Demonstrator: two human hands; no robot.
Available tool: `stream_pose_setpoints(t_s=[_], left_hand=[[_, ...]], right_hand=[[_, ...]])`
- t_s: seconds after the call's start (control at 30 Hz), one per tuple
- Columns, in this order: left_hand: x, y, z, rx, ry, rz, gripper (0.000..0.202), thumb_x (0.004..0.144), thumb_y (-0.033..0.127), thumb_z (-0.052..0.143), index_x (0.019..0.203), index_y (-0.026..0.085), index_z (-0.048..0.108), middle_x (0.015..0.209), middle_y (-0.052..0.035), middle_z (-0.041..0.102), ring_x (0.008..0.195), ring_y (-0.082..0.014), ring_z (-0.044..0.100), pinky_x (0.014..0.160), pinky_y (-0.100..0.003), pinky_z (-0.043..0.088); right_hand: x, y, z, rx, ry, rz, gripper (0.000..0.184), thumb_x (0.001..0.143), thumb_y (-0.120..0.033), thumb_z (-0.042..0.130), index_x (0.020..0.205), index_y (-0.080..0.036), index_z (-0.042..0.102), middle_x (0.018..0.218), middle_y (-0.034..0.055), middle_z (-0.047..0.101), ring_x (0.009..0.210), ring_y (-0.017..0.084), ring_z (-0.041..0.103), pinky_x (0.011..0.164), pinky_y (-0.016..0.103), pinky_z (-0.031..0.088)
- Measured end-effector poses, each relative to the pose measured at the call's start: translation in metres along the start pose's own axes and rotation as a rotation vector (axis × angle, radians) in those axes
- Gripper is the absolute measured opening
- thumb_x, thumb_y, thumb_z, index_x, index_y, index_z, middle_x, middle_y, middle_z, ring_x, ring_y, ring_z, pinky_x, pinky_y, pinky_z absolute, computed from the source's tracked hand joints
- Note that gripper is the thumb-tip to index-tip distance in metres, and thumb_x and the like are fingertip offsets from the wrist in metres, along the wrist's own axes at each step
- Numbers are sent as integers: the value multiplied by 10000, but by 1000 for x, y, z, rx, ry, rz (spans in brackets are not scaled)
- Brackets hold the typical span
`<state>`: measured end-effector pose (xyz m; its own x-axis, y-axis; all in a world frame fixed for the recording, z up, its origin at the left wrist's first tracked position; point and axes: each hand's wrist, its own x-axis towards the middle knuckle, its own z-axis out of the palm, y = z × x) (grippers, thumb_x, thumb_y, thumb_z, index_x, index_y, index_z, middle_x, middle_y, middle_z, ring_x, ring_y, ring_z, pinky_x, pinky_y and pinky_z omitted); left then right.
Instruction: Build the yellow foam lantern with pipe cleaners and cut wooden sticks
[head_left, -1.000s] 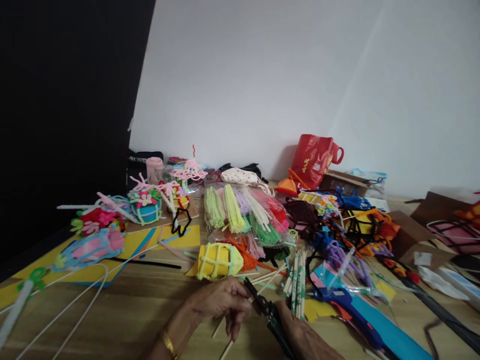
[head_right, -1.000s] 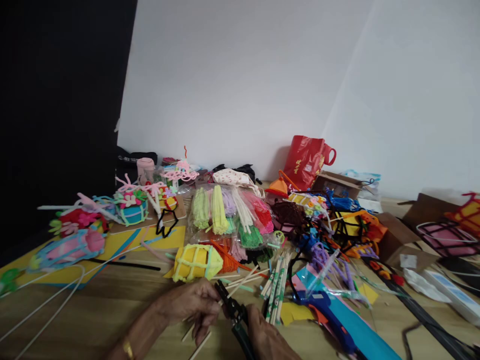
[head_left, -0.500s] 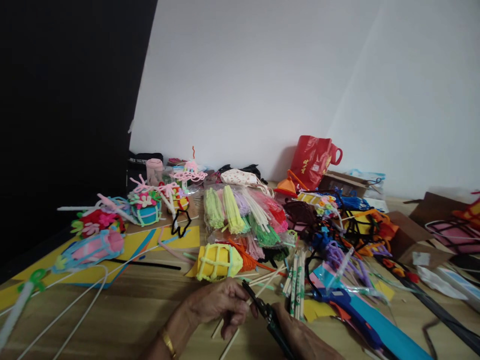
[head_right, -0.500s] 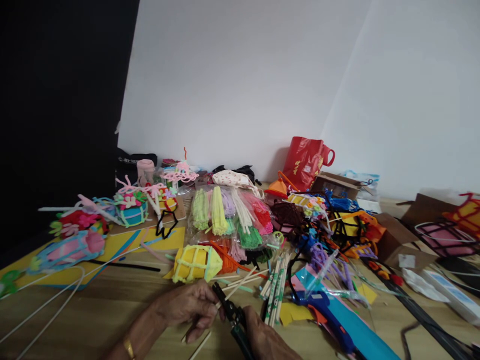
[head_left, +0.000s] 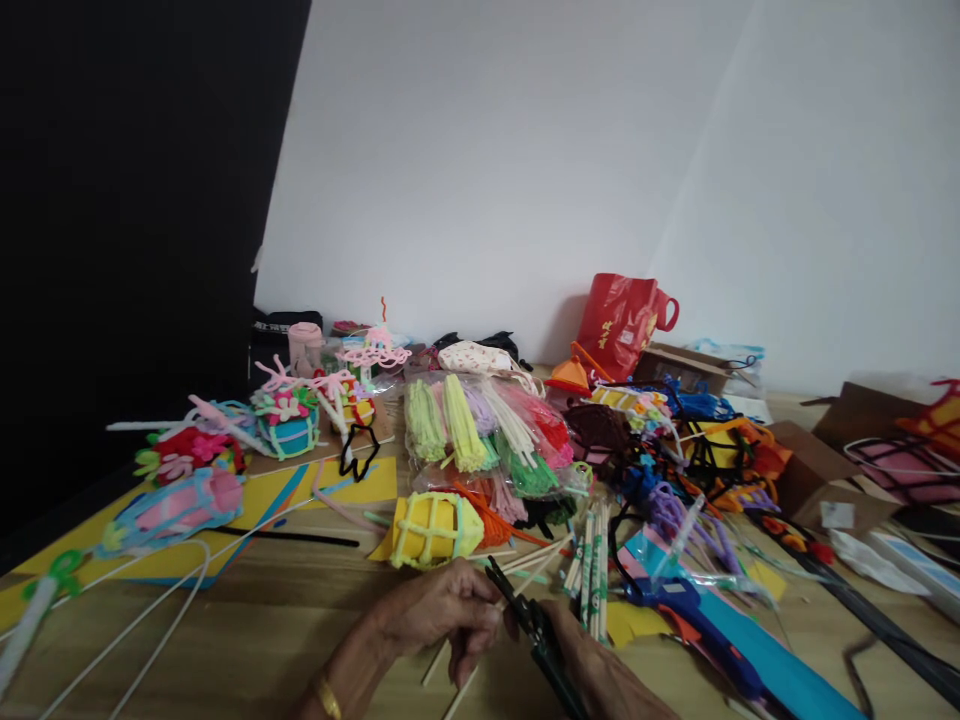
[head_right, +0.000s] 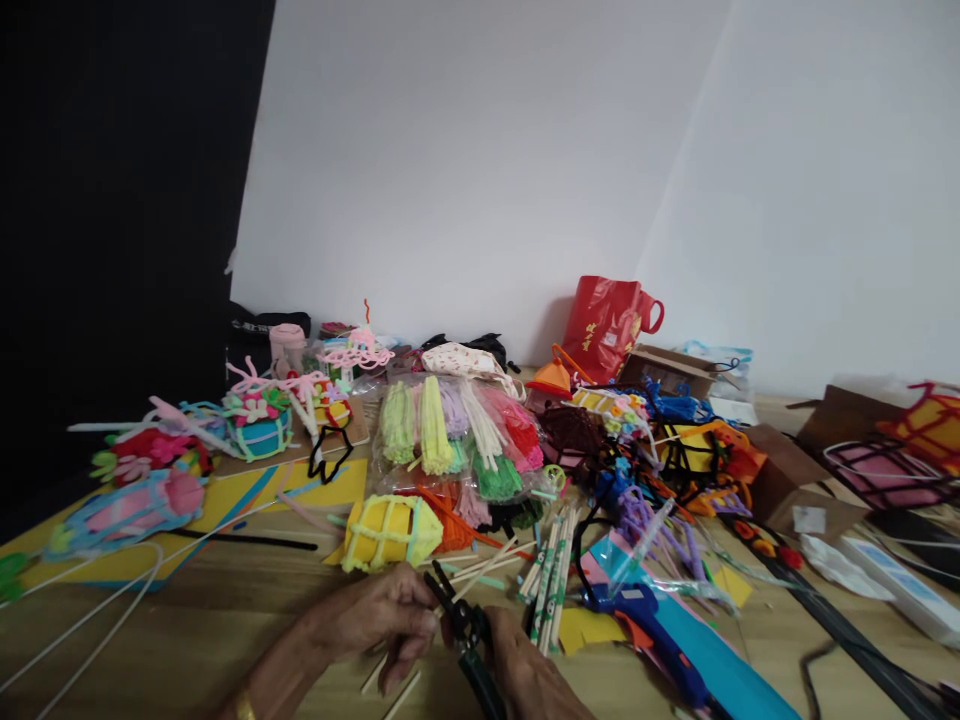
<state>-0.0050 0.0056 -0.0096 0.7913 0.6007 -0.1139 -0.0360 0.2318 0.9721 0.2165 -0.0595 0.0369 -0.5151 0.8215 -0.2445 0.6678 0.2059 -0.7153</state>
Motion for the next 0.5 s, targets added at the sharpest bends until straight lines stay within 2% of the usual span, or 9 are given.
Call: stream_pose_setpoints(t_s=[0.13, 0.27, 0.37, 0.43, 0.5], left_hand=[[0, 0, -1, 3, 20, -20, 391, 673, 492, 671, 547, 144, 546, 452, 52, 500, 346, -76, 515, 345, -161, 378], [0, -2, -2, -2, 14, -35, 399, 646, 498, 683, 529, 144, 543, 432, 54, 482, 326, -76, 492, 323, -165, 370], [-3, -1, -8, 1, 19, -44, 344, 664, 467, 682, 655, 128, 628, 452, 73, 473, 320, -62, 468, 317, -156, 360], [-7, 2, -13, 16, 20, -53, 320, 696, 436, 668, 769, 124, 670, 455, 80, 478, 324, -55, 466, 320, -143, 347], [-11, 5, -18, 43, -1, -73, 310, 713, 415, 659, 806, 120, 687, 447, 74, 493, 325, -57, 477, 318, -136, 337]], right_hand=[[1, 12, 5, -33, 35, 33, 675, 724, -261, 543, 1378, -172, 404, 1300, 127, 573, 1220, 293, 499, 993, 327, 402], [6, 7, 9, -77, 2, 77, 587, 685, -207, 527, 1267, -143, 492, 1169, 143, 644, 1065, 287, 596, 920, 331, 449], [9, 6, 14, -54, 18, 58, 519, 721, -244, 511, 1221, -106, 509, 1090, 156, 672, 983, 278, 622, 886, 338, 465], [9, 9, 17, -23, 28, 24, 504, 750, -284, 522, 1232, -135, 509, 1102, 131, 678, 981, 262, 623, 879, 318, 470], [4, 12, 16, 7, 20, 1, 516, 768, -333, 554, 1261, -187, 505, 1151, 95, 674, 1023, 254, 615, 891, 295, 469]])
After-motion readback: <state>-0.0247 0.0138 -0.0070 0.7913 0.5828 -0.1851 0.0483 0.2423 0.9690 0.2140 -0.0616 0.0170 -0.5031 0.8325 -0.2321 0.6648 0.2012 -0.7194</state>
